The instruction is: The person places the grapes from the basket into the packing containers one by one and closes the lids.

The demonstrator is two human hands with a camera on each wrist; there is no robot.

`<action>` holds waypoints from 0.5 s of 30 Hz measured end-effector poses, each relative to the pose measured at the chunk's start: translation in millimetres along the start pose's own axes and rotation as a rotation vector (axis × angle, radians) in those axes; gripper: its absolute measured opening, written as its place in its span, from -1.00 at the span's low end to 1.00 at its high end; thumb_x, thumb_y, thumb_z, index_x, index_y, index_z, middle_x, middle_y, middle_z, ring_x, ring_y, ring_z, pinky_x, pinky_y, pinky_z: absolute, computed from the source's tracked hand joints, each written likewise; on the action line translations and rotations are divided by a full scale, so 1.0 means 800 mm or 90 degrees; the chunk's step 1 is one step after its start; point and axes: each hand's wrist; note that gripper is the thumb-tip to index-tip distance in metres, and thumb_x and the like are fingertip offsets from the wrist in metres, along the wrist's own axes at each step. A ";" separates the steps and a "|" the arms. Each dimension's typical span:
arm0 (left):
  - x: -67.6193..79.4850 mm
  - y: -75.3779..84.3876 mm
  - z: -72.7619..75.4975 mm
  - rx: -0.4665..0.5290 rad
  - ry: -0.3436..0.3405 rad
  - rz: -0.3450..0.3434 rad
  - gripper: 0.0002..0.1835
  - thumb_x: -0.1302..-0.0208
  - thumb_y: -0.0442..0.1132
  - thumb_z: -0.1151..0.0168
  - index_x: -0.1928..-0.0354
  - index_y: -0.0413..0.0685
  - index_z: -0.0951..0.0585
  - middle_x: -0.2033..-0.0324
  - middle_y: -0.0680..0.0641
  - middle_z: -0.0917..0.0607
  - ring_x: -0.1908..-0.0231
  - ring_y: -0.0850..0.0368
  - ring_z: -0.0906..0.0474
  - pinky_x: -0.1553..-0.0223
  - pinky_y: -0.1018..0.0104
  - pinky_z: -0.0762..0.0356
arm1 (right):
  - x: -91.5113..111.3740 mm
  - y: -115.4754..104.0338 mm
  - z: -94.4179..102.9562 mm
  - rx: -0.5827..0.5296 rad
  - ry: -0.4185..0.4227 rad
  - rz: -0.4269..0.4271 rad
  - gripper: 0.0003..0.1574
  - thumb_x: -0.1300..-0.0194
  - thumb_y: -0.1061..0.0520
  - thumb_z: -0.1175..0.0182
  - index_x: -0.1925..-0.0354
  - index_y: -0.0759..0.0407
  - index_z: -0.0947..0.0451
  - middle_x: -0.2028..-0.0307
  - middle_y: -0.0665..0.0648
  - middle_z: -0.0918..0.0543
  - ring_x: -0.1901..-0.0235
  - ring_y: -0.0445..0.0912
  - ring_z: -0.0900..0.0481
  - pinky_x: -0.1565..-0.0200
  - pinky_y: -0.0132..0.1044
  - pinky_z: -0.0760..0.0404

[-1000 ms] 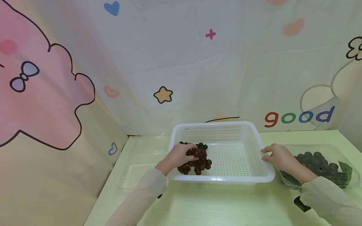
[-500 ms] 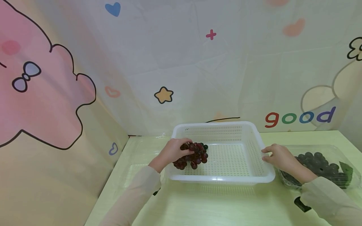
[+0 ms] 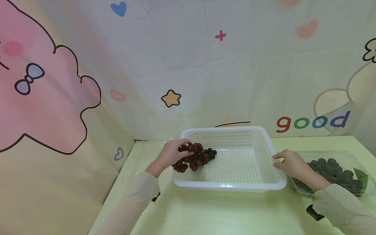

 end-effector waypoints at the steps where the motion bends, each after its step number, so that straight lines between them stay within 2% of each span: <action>1: 0.001 -0.001 0.002 0.001 0.002 0.004 -0.63 -0.05 0.00 -0.22 0.08 0.09 -0.55 0.18 0.05 -0.65 0.19 0.15 -0.57 0.13 0.22 -0.49 | 0.000 0.000 0.000 0.001 0.000 0.001 -0.58 -0.02 0.27 -0.22 0.18 0.58 -0.48 0.33 0.43 -0.49 0.43 0.10 -0.55 0.47 -0.18 -0.58; 8: 0.008 -0.010 0.015 0.011 0.014 0.040 -0.62 -0.07 -0.01 -0.22 0.05 0.09 -0.54 0.20 0.01 -0.66 0.20 0.13 -0.57 0.18 0.22 -0.51 | 0.000 -0.001 0.000 0.003 -0.001 -0.001 -0.58 -0.02 0.26 -0.22 0.18 0.58 -0.48 0.32 0.45 -0.49 0.43 0.10 -0.55 0.46 -0.17 -0.58; 15: 0.018 -0.024 0.027 0.009 0.043 0.052 -0.63 -0.05 0.00 -0.23 0.07 0.10 -0.54 0.23 0.00 -0.67 0.25 0.12 -0.58 0.24 0.22 -0.52 | 0.000 -0.002 0.002 0.005 -0.005 -0.003 -0.57 -0.02 0.26 -0.22 0.17 0.59 -0.47 0.30 0.46 -0.49 0.42 0.12 -0.55 0.46 -0.16 -0.58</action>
Point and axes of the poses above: each hand's wrist, its own x-axis away from the middle knuckle, its own z-axis out of the back of the hand, y = z × x
